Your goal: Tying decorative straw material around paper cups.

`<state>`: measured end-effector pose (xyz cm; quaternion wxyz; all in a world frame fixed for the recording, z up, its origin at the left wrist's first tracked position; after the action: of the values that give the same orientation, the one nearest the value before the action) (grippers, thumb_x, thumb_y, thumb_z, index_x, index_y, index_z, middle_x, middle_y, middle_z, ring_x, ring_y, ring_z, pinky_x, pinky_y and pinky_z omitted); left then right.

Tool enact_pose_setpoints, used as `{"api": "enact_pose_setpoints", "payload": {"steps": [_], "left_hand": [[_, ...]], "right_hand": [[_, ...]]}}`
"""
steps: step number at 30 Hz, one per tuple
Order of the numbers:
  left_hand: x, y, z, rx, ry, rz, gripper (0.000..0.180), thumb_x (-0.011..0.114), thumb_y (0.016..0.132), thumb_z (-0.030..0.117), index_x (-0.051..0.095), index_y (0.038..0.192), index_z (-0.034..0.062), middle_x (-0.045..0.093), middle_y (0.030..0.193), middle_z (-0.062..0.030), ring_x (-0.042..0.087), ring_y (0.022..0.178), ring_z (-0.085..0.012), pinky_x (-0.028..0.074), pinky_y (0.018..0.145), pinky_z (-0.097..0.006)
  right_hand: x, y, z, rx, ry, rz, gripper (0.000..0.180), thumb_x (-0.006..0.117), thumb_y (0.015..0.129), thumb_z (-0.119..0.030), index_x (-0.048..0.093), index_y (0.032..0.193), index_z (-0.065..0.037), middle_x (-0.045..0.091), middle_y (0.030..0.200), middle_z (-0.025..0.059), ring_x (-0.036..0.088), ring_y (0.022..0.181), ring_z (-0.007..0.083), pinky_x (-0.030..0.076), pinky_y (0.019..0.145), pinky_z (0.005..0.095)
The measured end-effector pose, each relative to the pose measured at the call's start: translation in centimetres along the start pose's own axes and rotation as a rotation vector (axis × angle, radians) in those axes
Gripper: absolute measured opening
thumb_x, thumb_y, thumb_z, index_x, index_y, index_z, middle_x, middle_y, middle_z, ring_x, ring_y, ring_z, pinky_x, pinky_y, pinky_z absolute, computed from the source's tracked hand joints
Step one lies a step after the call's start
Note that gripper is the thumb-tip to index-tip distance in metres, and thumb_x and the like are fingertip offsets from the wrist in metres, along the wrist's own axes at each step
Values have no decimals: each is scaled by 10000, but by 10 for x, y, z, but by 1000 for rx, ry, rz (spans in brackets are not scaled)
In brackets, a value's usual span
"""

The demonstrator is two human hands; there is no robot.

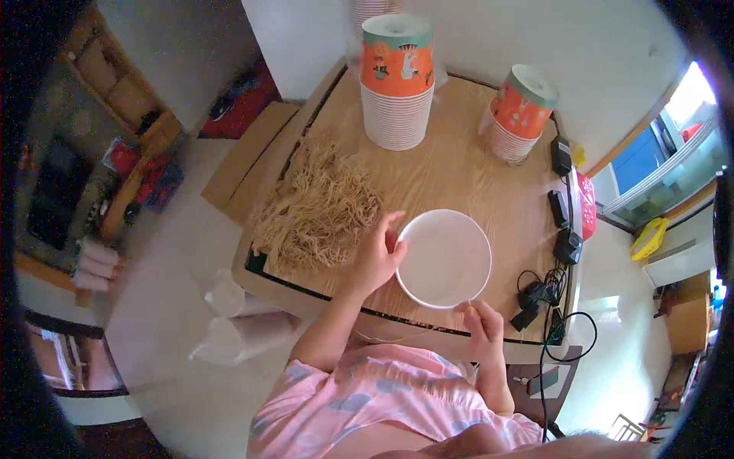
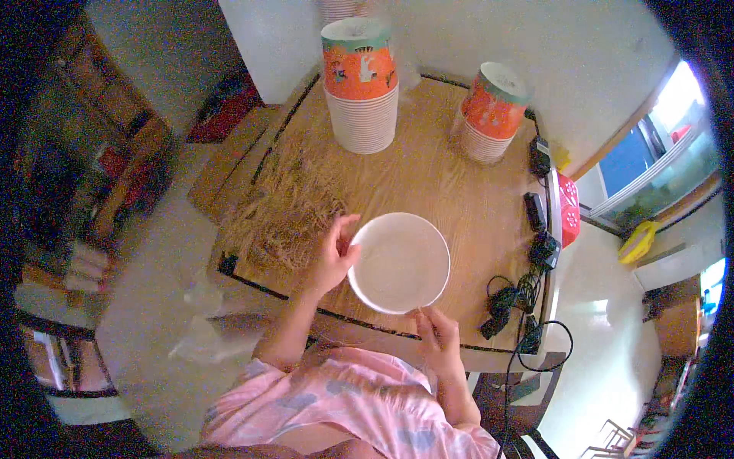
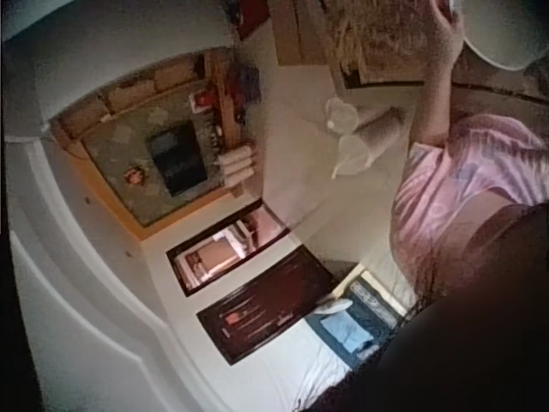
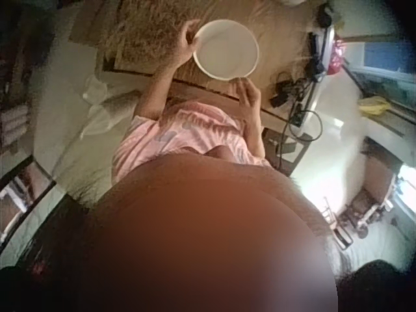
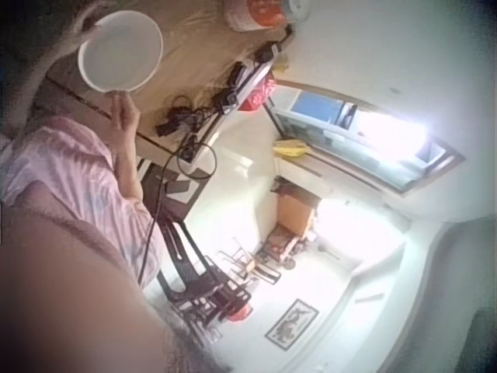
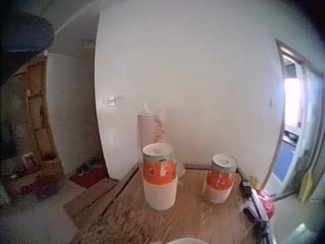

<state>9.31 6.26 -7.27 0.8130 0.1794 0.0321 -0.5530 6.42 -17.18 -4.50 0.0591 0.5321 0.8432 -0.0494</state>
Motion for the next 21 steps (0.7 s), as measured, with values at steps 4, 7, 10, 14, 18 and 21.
{"api": "enact_pose_setpoints", "payload": {"steps": [4, 7, 10, 14, 18, 21], "left_hand": [[5, -33, 10, -54, -45, -61, 488, 626, 773, 48, 429, 1220, 49, 468, 595, -20, 460, 533, -124, 392, 496, -283], [1, -66, 32, -151, -106, -103, 499, 635, 787, 71, 400, 1226, 24, 448, 547, -16, 430, 475, -111, 367, 460, -271], [-7, -92, 29, -211, 28, -119, 433, 659, 803, 123, 461, 1174, 23, 462, 554, -16, 440, 489, -86, 355, 458, -249], [-26, -95, 35, -174, 4, 25, 137, 662, 793, 79, 634, 923, 45, 463, 584, 5, 415, 500, -76, 368, 485, -220], [-28, -66, 80, 79, 41, -37, 199, 654, 788, 30, 646, 986, 48, 516, 738, -5, 444, 585, -63, 377, 530, -191], [-15, -49, 92, 112, -161, -100, 240, 670, 777, 41, 651, 1015, 66, 534, 782, -1, 457, 615, -59, 394, 563, -191]], "right_hand": [[-22, 11, 1, 30, -47, 184, 193, 463, 913, -115, 613, 869, -2, 338, 582, -92, 280, 528, 9, 206, 471, 191], [-42, 26, 19, 15, -74, 262, 188, 464, 923, -116, 605, 880, 0, 348, 582, -87, 285, 523, 10, 213, 467, 188], [-48, 36, 16, -107, -210, 295, 180, 467, 931, -120, 608, 890, -15, 363, 591, -83, 303, 523, 13, 238, 470, 181], [-52, 35, -2, -119, -273, 351, 170, 468, 927, -108, 604, 890, -13, 391, 636, -68, 300, 561, 14, 243, 487, 180], [-22, 32, -57, -318, -306, 149, 128, 487, 887, -48, 601, 868, 8, 537, 687, 8, 460, 594, 76, 349, 528, 212], [11, 38, -83, -338, -384, -8, 80, 521, 842, -2, 593, 845, 30, 621, 760, 122, 600, 672, 201, 447, 594, 278]]}}
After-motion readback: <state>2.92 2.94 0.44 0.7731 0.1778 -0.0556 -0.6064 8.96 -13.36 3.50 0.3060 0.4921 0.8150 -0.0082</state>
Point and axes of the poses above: each hand's wrist, its own y-axis towards the middle knuckle, its own x-axis out of the palm, z = x × y, the point moved 7 cm from there along y, towards the middle knuckle
